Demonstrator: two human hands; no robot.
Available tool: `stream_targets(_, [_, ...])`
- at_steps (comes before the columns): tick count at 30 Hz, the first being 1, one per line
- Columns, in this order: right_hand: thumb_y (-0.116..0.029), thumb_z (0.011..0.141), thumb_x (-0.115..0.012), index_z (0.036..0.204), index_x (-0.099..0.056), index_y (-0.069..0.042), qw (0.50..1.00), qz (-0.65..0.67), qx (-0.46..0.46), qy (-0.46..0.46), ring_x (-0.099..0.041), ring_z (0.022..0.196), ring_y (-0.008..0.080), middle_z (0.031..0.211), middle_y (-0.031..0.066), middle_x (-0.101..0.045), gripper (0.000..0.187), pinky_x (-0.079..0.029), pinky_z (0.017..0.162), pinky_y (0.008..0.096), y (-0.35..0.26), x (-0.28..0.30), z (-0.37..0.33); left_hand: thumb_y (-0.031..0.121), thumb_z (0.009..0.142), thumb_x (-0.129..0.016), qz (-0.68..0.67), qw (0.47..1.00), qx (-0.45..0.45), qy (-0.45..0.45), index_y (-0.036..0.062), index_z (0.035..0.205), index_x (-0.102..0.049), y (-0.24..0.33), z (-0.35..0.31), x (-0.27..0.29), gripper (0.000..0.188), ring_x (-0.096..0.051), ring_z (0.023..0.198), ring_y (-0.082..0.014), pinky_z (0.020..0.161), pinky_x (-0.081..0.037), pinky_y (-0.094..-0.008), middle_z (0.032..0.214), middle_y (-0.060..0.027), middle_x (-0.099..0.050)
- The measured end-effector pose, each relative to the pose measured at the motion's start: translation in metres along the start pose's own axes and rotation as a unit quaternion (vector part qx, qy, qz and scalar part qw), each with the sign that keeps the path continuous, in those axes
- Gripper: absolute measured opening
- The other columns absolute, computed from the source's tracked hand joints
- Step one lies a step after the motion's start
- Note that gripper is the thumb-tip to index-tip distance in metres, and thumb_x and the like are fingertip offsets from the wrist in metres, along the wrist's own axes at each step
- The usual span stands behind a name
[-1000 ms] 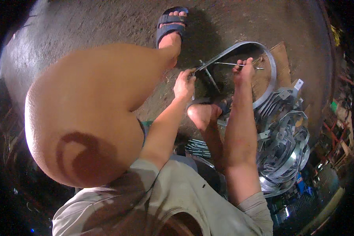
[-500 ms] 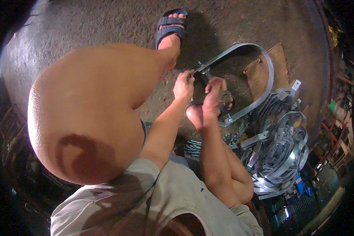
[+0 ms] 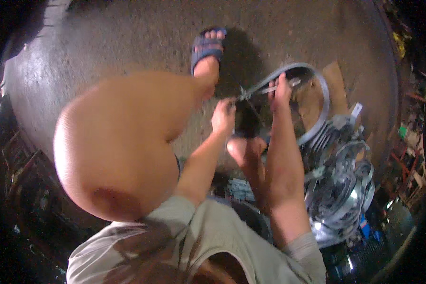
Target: The person sits on the floor of a workshop and assembles a metal frame by inserting bolts and tightening nuts. They use a wrench to secure the fasteners on a curved metal structure, handling bolts, nuts, and washers from a pile on the floor.
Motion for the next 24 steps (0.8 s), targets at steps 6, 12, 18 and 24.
stream_targets(6, [-0.039,0.102,-0.055,0.079,-0.05,-0.016,0.973,-0.006,0.231,0.016,-0.044,0.066,0.0096,0.071,-0.0037,-0.045,0.033,-0.035,0.059,0.0283,0.048,0.01,-0.054,0.017,0.091,-0.065,-0.018,0.994,0.088,-0.058,0.0168,0.127,-0.065,-0.009,-0.017,-0.01,0.036,-0.058,0.121,-0.0313,0.103,-0.046,-0.0417,0.126,-0.0108,-0.062])
stream_targets(12, [-0.048,0.104,-0.047,0.093,-0.052,-0.017,0.988,0.098,0.009,0.122,-0.047,0.06,0.0075,0.075,-0.0011,-0.054,0.034,-0.032,0.047,0.0236,0.038,0.024,-0.096,0.015,0.09,-0.065,-0.001,0.998,0.046,-0.045,0.0137,0.127,-0.065,-0.013,-0.009,0.0,0.037,-0.061,0.114,-0.0345,0.098,-0.049,-0.0432,0.118,-0.0141,-0.065])
stream_targets(18, [-0.047,0.105,-0.046,0.088,-0.05,-0.015,0.986,-0.08,0.145,-0.031,-0.045,0.054,0.0089,0.074,-0.0004,-0.055,0.037,-0.033,0.046,0.0247,0.04,0.042,-0.094,0.017,0.091,-0.066,-0.003,0.997,0.071,-0.033,0.0198,0.126,-0.066,-0.016,-0.014,-0.007,0.035,-0.064,0.108,-0.0316,0.093,-0.051,-0.0435,0.116,-0.0111,-0.065])
stream_targets(24, [-0.035,0.101,-0.053,0.084,-0.055,-0.011,0.963,-0.196,0.183,-0.019,-0.052,0.062,0.0104,0.073,-0.0005,-0.054,0.03,-0.039,0.054,0.0245,0.049,0.009,-0.14,0.018,0.092,-0.063,0.007,0.998,0.063,-0.027,0.016,0.123,-0.065,-0.012,-0.01,-0.003,0.03,-0.063,0.109,-0.0346,0.091,-0.05,-0.046,0.114,-0.0127,-0.063])
Point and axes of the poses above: each hand's wrist, its own z-axis towards the middle knuckle, its own x-axis out of the back of the hand, y = z × x, the point moved 4 cm from there along z, towards the middle knuckle
